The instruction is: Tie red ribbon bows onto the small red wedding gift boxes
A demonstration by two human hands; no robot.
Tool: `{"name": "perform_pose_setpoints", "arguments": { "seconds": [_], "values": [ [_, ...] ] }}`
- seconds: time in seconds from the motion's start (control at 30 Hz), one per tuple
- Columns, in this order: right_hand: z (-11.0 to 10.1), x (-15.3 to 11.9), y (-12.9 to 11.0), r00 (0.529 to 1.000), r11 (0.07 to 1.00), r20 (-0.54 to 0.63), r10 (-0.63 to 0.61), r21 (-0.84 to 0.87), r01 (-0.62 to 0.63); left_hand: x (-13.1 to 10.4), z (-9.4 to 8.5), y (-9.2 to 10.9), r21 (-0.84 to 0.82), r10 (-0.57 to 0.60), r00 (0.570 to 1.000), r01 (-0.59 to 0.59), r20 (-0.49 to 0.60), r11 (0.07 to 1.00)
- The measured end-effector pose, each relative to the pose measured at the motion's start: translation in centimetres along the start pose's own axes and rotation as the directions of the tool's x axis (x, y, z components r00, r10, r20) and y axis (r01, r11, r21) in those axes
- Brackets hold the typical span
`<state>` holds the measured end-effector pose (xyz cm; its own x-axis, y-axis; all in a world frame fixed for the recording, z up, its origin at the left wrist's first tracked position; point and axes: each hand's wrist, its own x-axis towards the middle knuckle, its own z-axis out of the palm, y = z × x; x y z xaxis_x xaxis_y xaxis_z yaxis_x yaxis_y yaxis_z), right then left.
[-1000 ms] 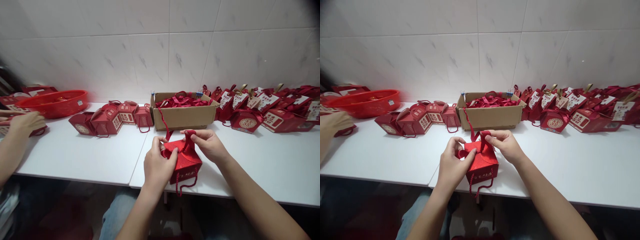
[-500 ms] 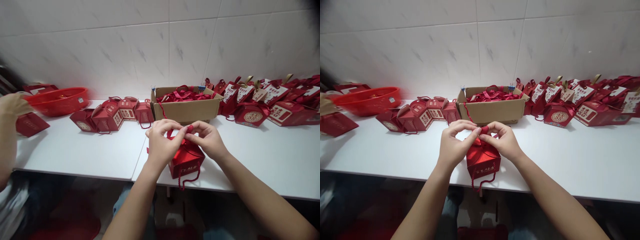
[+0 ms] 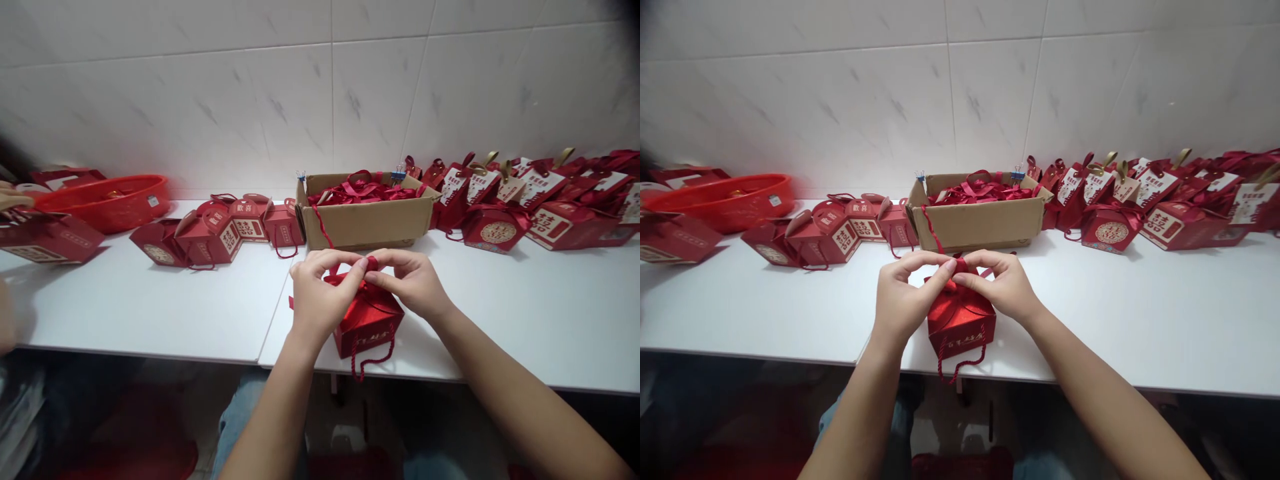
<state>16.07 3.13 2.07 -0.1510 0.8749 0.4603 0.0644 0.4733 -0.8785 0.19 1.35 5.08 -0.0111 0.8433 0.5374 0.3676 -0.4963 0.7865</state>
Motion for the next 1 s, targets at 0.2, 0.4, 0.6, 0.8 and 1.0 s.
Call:
{"name": "perform_pose_setpoints", "arguments": {
  "seconds": [0.2,0.4,0.6,0.8,1.0],
  "values": [
    [-0.2,0.2,0.1,0.995,0.987,0.005,0.101,0.124,-0.101,-0.2,0.2,0.1,-0.078,0.019,0.998,-0.025,-0.065,0.997],
    [-0.9,0.3,-0.2,0.989,0.973,0.044,0.14,0.178,-0.146,0.0,-1.2,0.1,0.0,0.068,0.998,-0.068,-0.017,0.998],
    [-1.0,0.0,-0.4,0.99,0.979,0.08,0.113,0.162,-0.124,0.4,-3.5,-2.1,0.102,-0.221,0.957,0.205,0.186,0.973],
    [-0.6,-0.6,-1.1,0.978,0.961,0.199,0.06,0.253,-0.111,0.1,-4.0,-3.4,0.142,-0.394,0.751,0.379,0.531,0.914],
    [-1.0,-0.7,-1.3,0.969,0.957,0.245,0.028,0.274,-0.096,0.3,-4.3,-2.9,0.058,-0.388,0.725,0.435,0.57,0.898]
  ]
}}
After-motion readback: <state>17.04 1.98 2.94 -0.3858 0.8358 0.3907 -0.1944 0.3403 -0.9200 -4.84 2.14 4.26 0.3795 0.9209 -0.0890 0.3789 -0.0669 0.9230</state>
